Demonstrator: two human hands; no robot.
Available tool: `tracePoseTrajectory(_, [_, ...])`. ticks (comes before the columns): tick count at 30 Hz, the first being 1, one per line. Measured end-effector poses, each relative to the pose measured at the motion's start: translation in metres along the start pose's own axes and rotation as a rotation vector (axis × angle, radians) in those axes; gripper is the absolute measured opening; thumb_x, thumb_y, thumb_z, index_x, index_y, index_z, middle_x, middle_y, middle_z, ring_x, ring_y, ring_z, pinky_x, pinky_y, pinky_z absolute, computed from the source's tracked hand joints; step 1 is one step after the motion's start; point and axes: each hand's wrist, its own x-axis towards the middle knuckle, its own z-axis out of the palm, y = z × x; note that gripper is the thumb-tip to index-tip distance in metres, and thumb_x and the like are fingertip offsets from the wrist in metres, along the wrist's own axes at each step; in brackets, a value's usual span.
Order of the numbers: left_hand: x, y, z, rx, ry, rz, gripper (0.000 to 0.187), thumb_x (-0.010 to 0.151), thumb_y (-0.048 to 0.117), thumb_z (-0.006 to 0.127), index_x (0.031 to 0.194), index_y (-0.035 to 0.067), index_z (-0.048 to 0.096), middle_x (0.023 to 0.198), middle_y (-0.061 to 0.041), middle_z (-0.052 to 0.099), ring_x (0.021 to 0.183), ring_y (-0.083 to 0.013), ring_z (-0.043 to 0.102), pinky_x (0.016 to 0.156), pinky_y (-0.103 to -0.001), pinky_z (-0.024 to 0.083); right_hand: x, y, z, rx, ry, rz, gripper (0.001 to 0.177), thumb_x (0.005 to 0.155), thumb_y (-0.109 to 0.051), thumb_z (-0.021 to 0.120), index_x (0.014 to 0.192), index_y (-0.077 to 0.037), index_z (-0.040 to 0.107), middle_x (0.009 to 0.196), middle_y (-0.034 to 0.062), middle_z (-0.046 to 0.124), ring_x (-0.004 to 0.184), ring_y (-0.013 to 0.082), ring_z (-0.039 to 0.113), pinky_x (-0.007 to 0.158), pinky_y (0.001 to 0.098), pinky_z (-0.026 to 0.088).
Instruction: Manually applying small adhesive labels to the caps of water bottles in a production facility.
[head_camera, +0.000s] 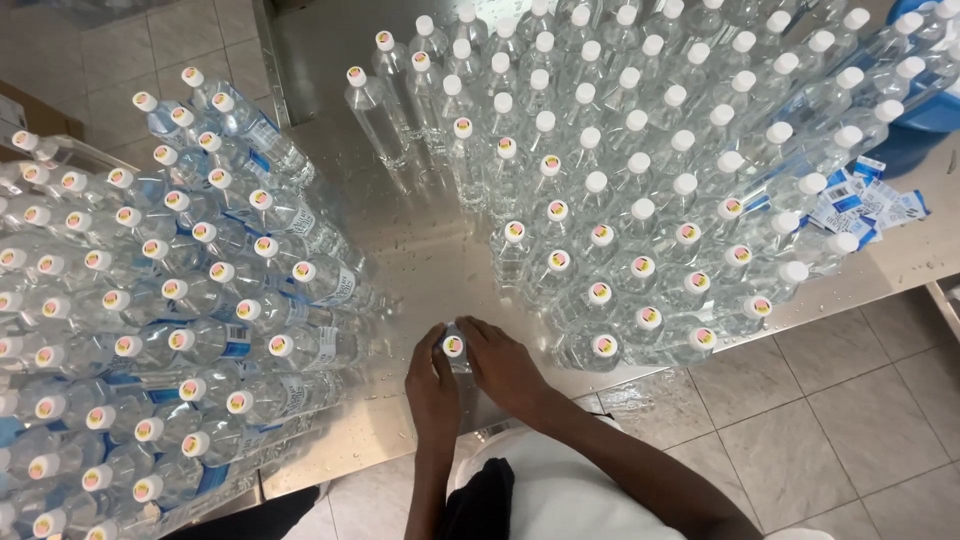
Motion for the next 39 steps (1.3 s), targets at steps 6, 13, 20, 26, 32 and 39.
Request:
tracePoseTrajectory(6, [0.007, 0.022, -0.024, -0.034, -0.153, -0.173, 0.055, 0.102, 0.001, 0.037, 0.149, 0.011, 0.064, 0.150, -0.012, 0.071, 0.133, -0.0288, 0.071, 0.112, -0.039, 0.057, 0.008, -0.006, -0.006, -0.031, -0.054, -0.020, 0.055, 0.101, 0.005, 0.056, 0.155, 0.001, 0.049, 0.147, 0.0227, 0.065, 0.114, 0.0448, 0.072, 0.078, 0.0563, 0.063])
tracePoseTrajectory(13, [0.023, 0.017, -0.028, 0.126, -0.173, -0.090, 0.040, 0.115, 0.014, 0.046, 0.150, 0.006, 0.063, 0.141, -0.024, 0.072, 0.130, -0.0439, 0.069, 0.109, -0.055, 0.060, 0.022, -0.036, -0.035, -0.094, -0.240, 0.058, 0.046, 0.112, 0.000, 0.046, 0.157, 0.006, 0.050, 0.144, 0.0362, 0.064, 0.126, 0.0450, 0.071, 0.097, 0.0534, 0.063])
tracePoseTrajectory(20, [0.017, 0.047, -0.043, 0.226, -0.301, -0.175, 0.046, 0.115, 0.018, 0.042, 0.158, 0.006, 0.054, 0.146, -0.029, 0.067, 0.133, -0.0476, 0.066, 0.108, -0.061, 0.059, 0.025, -0.034, -0.048, 0.078, -0.281, 0.088, 0.047, 0.111, -0.005, 0.045, 0.158, 0.004, 0.047, 0.141, 0.0378, 0.064, 0.119, 0.0484, 0.073, 0.093, 0.0588, 0.063])
tracePoseTrajectory(26, [0.014, 0.028, -0.026, 0.153, -0.293, -0.260, 0.058, 0.110, 0.013, 0.037, 0.167, 0.004, 0.039, 0.162, -0.032, 0.051, 0.145, -0.0522, 0.053, 0.119, -0.064, 0.049, 0.011, -0.030, -0.032, 0.092, -0.202, 0.036, 0.057, 0.108, 0.000, 0.047, 0.163, 0.006, 0.037, 0.160, 0.0389, 0.045, 0.145, 0.0527, 0.053, 0.111, 0.0607, 0.054])
tracePoseTrajectory(32, [0.015, 0.036, -0.032, 0.081, -0.242, -0.210, 0.057, 0.110, 0.006, 0.037, 0.166, -0.001, 0.040, 0.165, -0.034, 0.047, 0.152, -0.0518, 0.044, 0.126, -0.062, 0.040, -0.002, -0.036, -0.021, 0.288, -0.084, -0.028, 0.066, 0.101, 0.008, 0.044, 0.164, 0.011, 0.025, 0.161, 0.0448, 0.034, 0.151, 0.0636, 0.035, 0.121, 0.0704, 0.039])
tracePoseTrajectory(39, [0.023, 0.020, -0.031, 0.067, -0.166, -0.190, 0.057, 0.101, -0.007, 0.049, 0.156, 0.008, 0.056, 0.148, -0.024, 0.067, 0.143, -0.0442, 0.059, 0.119, -0.056, 0.052, -0.012, -0.025, -0.015, 0.327, 0.037, -0.076, 0.044, 0.113, -0.022, 0.054, 0.148, -0.002, 0.040, 0.148, 0.0262, 0.044, 0.147, 0.0526, 0.047, 0.116, 0.0539, 0.047])
